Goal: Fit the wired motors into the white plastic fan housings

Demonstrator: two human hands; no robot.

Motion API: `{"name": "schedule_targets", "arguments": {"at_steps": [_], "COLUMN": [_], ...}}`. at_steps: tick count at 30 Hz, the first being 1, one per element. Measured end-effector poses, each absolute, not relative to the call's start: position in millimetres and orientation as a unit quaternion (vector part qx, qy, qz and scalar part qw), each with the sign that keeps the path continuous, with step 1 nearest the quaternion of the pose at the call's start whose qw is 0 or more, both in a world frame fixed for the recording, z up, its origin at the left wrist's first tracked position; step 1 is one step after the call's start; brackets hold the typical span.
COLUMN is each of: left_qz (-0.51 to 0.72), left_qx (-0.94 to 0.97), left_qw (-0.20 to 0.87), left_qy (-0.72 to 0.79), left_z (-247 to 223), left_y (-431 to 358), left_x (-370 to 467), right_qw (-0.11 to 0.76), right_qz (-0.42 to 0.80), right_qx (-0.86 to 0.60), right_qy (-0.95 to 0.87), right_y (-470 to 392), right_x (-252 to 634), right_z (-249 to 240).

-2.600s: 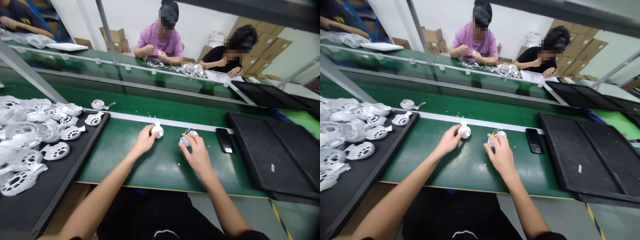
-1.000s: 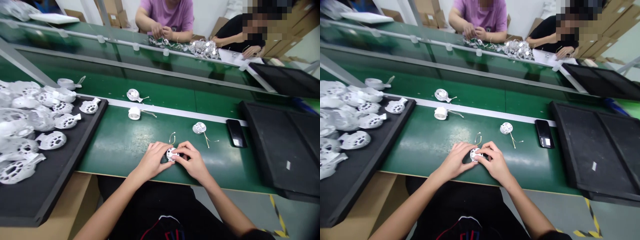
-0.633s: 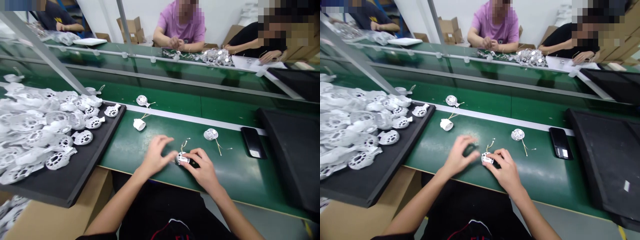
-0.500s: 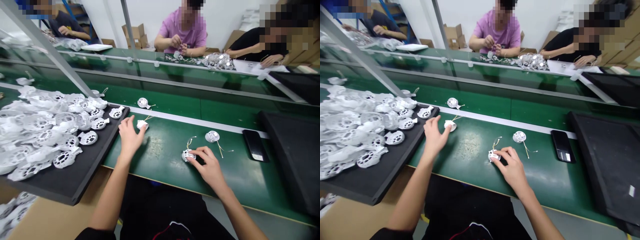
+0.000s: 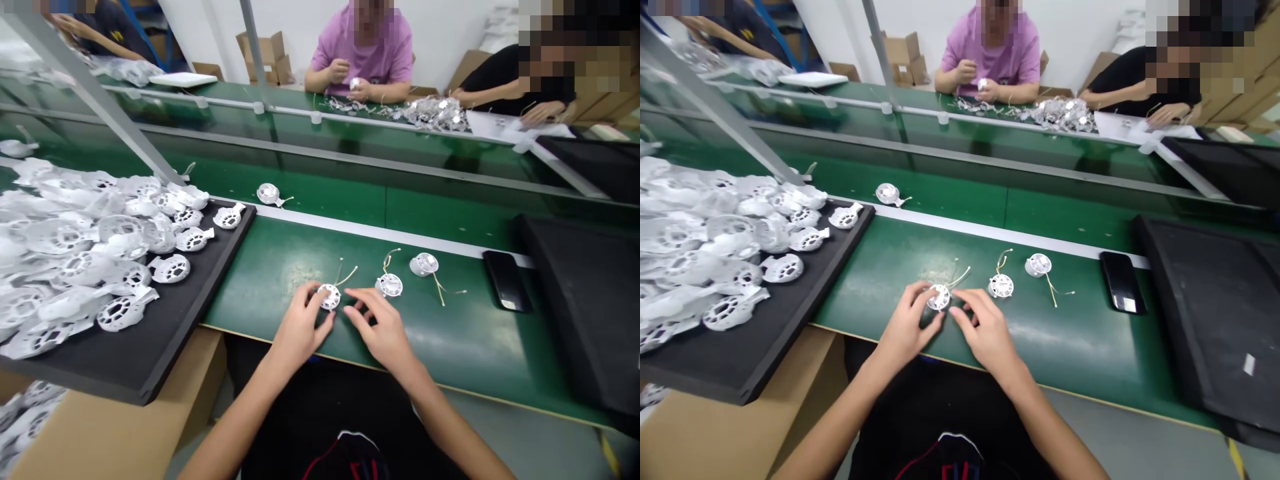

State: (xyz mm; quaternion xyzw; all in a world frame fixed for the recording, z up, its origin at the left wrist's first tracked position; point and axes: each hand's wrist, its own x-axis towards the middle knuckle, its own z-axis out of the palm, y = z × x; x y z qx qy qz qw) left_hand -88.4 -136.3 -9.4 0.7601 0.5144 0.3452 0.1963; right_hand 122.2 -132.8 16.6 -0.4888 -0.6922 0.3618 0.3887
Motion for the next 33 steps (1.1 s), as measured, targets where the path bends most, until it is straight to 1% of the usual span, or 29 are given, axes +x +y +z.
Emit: {"name": "schedule_targets", "arguments": {"at_steps": [4,7,10,13,15,22,29,33], "left_qz": [0.341,0.305,0.260,0.232,0.219,0.246,0.243,0.238], "left_qx": [0.754,0.765,0.791,0.807,0.812,0.801,0.798,0.804], "left_qw": [0.256,0.253,0.255,0.315,0.334,0.324,0.324,0.296], "left_qy": [0.500,0.508,0.492,0.443,0.426,0.440,0.447,0.457], "left_z": [-9.8,-5.7,2.8,10.4,11.5,0.4,5.1,9.6], "left_y": [-159.7,-151.1,-136.8,-127.6,-125.2,-126.4,-125.6,-132.2], "left_x": [-80.6,-84.6,-92.2,-100.2,-103.8,-103.0,-105.4,-100.7], "right_qw": [0.387,0.378,0.366,0.356,0.355,0.359,0.313,0.324], "right_qz": [0.413,0.428,0.427,0.409,0.400,0.404,0.403,0.357], "right_qx": [-0.484,-0.493,-0.502,-0.499,-0.493,-0.482,-0.465,-0.462], "right_qy": [-0.668,-0.656,-0.657,-0.676,-0.687,-0.690,-0.723,-0.744], "right_y": [-136.5,-136.9,-135.9,-135.1,-135.6,-138.6,-133.7,-134.4], "right_x": [111.7,115.1,118.3,118.5,117.5,115.9,119.8,120.1], "right_z": [8.2,10.1,14.3,16.1,15.4,11.8,15.2,7.5]}}
